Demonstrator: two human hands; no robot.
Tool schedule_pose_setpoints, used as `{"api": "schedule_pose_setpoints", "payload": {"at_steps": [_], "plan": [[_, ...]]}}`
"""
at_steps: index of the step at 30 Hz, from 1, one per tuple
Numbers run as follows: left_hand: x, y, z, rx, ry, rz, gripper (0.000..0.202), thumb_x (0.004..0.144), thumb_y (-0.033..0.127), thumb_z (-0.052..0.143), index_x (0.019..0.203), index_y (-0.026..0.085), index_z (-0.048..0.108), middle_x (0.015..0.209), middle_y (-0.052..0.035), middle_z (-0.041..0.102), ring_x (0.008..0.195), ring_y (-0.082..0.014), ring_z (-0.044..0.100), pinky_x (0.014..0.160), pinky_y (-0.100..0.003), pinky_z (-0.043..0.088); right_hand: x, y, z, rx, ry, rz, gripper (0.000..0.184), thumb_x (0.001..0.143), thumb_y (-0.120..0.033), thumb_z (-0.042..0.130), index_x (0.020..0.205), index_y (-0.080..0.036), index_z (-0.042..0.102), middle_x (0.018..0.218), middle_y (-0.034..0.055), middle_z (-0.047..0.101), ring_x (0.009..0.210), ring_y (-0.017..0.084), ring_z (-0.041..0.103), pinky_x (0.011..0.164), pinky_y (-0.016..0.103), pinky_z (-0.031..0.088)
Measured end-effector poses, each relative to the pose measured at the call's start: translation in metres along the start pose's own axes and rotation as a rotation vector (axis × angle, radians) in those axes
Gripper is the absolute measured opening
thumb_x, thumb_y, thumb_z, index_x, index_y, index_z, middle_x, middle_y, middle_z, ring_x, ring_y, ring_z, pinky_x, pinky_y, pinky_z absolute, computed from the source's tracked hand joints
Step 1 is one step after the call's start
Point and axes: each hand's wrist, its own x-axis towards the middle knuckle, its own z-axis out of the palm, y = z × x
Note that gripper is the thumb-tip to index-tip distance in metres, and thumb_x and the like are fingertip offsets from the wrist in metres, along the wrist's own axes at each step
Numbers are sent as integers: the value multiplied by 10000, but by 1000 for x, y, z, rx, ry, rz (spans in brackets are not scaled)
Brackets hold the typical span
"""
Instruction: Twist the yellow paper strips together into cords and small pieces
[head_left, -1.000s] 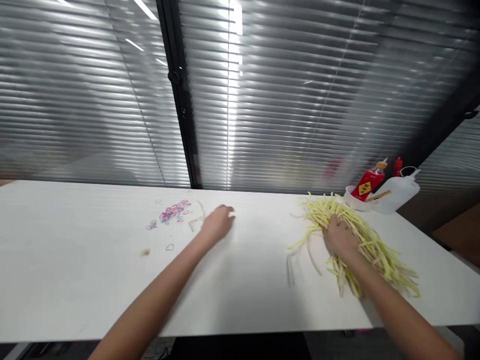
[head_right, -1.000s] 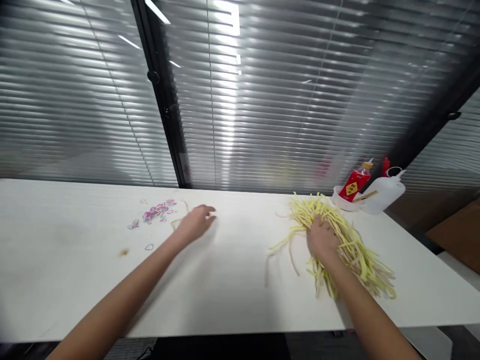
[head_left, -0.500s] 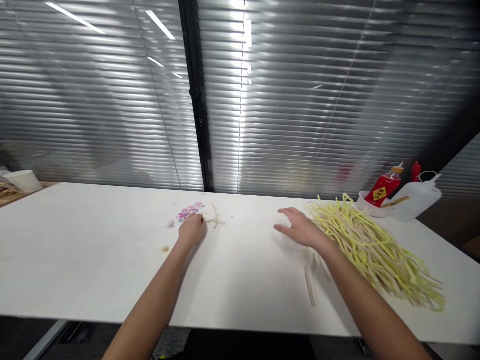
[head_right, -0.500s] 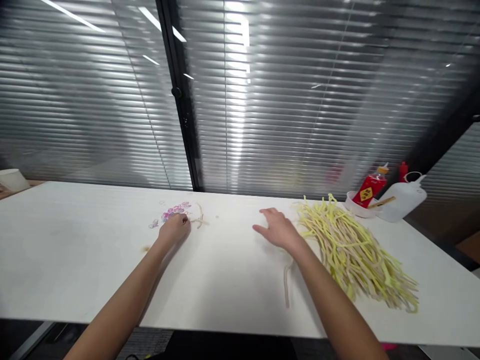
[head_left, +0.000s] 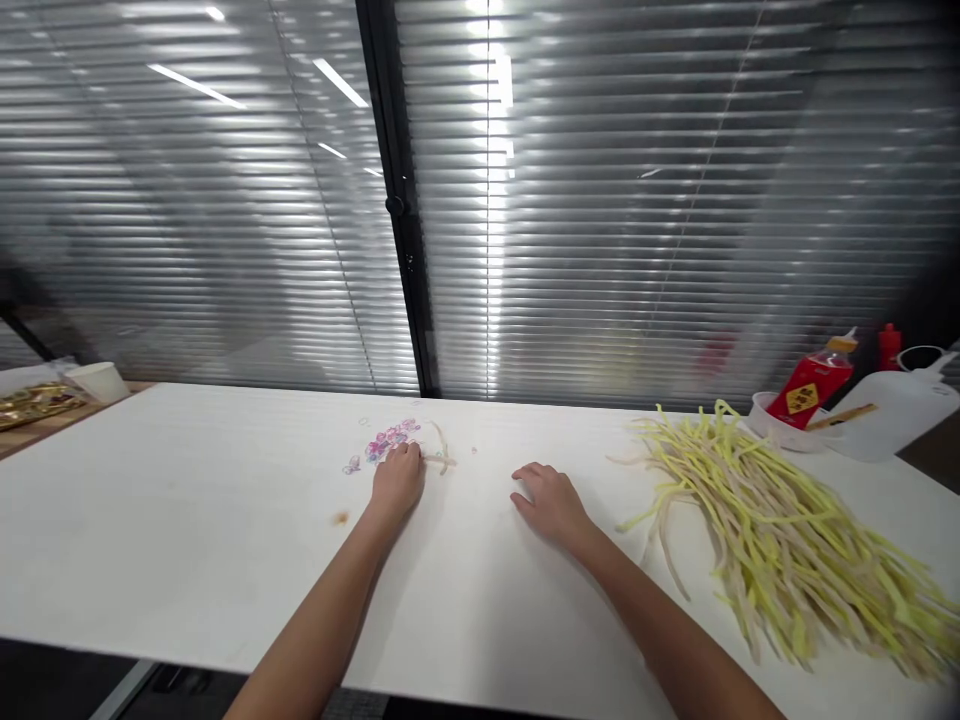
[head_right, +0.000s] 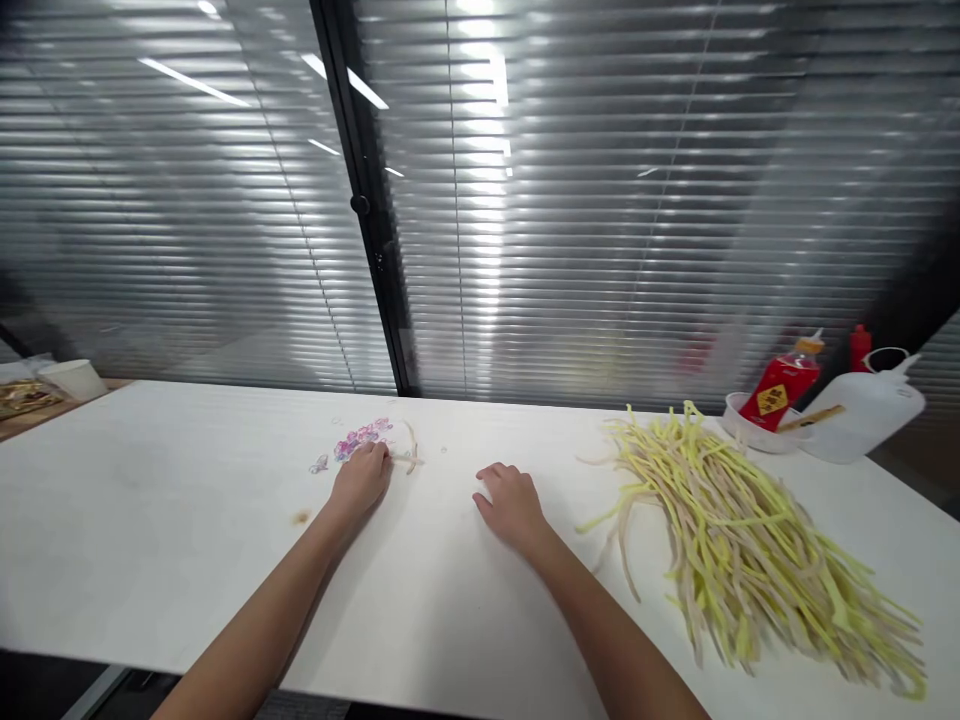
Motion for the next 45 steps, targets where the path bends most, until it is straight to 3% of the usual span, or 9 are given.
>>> {"api": "schedule_pose_setpoints", "payload": {"at_steps": [9,13,17,22,26,32,35,39,45], "plan": [[-19,49,-20,-149,57,242,280,931,276,258,946,163,514,910,-91,610,847,-220,564,713,-326,371,27,-33,-10,58,53,-69,342,903,-374,396,1186,-236,529,1034,27,636,931,173,568,775,281,383],[-25,62,-15,-278,63,333,284,935,293,263,938,168,518,881,-73,612,832,-202,563,711,-316,388,34,-38,-5,-26,-42,-66,255,895,-294,392,882,-232,639,820,12,656,765,157,575,626,252,343],[-5,42,-15,-360,44,403,293,930,280,274,1024,175,531,991,-81,606,930,-193,547,808,-314,399,37,-25,-8,28,-69,-13,309,902,-314,383,761,-235,647,758,7,647,724,143,564,585,235,309],[39,6,-14,-91,53,281,418,846,81,324,1184,242,508,1258,-73,508,1135,-237,430,875,-376,350,45,3,-23,100,-59,132,317,887,-350,392,756,-238,659,733,5,633,706,143,556,555,224,297],[60,-4,-9,34,-25,294,291,861,139,358,978,235,607,1093,-79,600,1108,-233,442,946,-408,266,48,16,-19,45,-77,234,318,871,-328,394,756,-218,668,724,32,628,706,154,554,543,229,289],[65,-10,-15,127,10,267,279,841,127,352,869,181,624,938,-108,638,997,-229,524,979,-418,213,46,21,-10,86,-89,273,327,801,-349,492,1090,-256,613,914,32,655,827,173,569,585,231,323],[52,-18,-31,6,34,143,294,860,208,344,904,192,635,935,-93,649,933,-225,559,916,-380,301,44,21,-12,103,-99,258,292,838,-354,436,1033,-258,630,908,29,653,829,169,571,597,234,335],[7,-41,-54,-327,-5,88,365,863,403,348,938,220,655,957,-51,663,853,-202,586,763,-282,411,44,21,-12,48,-73,289,292,869,-345,385,911,-246,656,874,42,645,801,171,573,587,238,334],[-75,-94,-70,-538,-230,69,401,795,529,437,896,229,683,949,-41,668,849,-206,584,691,-251,439,56,22,-7,-70,-26,297,252,876,-320,389,907,-227,621,819,53,632,734,171,572,583,240,326]]}}
